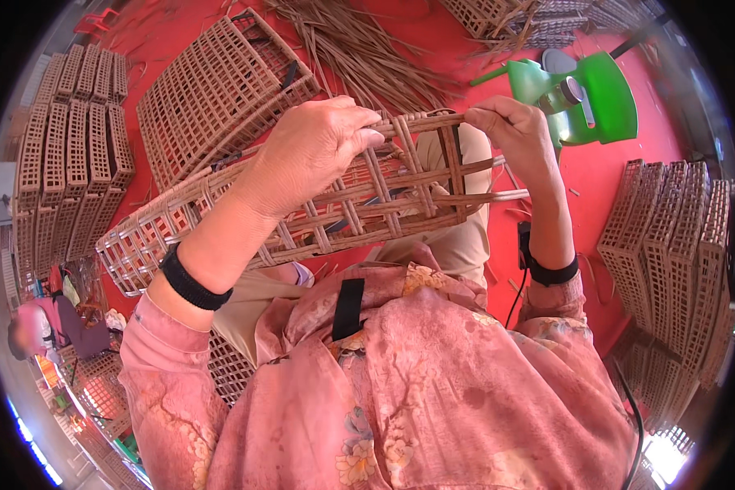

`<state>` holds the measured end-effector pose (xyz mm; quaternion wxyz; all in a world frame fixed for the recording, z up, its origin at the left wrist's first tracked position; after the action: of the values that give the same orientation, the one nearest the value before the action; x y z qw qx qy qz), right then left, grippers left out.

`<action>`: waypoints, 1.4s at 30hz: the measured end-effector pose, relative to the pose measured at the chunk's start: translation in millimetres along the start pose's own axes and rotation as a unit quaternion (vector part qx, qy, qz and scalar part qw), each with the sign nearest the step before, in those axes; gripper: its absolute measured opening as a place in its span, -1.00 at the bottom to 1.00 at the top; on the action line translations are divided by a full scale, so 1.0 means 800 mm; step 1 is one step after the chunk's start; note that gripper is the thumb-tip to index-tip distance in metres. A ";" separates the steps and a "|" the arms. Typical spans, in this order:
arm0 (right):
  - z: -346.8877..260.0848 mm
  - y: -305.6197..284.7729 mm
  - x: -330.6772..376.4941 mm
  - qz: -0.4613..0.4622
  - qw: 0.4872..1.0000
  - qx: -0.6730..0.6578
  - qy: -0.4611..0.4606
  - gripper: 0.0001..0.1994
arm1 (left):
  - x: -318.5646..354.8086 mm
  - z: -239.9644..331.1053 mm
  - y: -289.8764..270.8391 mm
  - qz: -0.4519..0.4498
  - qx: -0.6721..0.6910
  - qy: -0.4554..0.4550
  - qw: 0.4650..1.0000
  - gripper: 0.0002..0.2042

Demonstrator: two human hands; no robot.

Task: The recorder is weaving thin bamboo strips into a long rectangular basket frame, threading and tightening the strips by hand.

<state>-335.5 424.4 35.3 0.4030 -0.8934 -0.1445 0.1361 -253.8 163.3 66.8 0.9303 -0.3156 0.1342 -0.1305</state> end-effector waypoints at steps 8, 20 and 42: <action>0.001 0.004 -0.005 -0.076 0.996 -0.036 0.034 -0.75 | 0.002 0.000 0.007 0.032 0.006 0.047 0.998 -0.78; -0.030 0.048 -0.011 -0.064 0.997 -0.021 -0.042 -0.73 | 0.007 -0.026 0.010 0.022 -0.181 0.195 0.964 -0.82; -0.039 0.083 -0.014 0.039 0.972 -0.199 0.116 -0.71 | 0.504 -0.230 -0.196 0.727 0.337 -0.086 0.592 -0.60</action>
<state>-324.6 357.2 6.4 0.2255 -0.9703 -0.0859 0.0155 35.2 -190.2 -43.7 0.7635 0.2133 0.1851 0.5807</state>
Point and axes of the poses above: each hand's wrist, its own x-axis away from the middle knuckle, its own y-axis out of the palm, z = x × y, the point moved 2 cm from there along -x, towards the middle knuckle, and after that the axes turned 15 degrees about x, right-handed, at the moved point
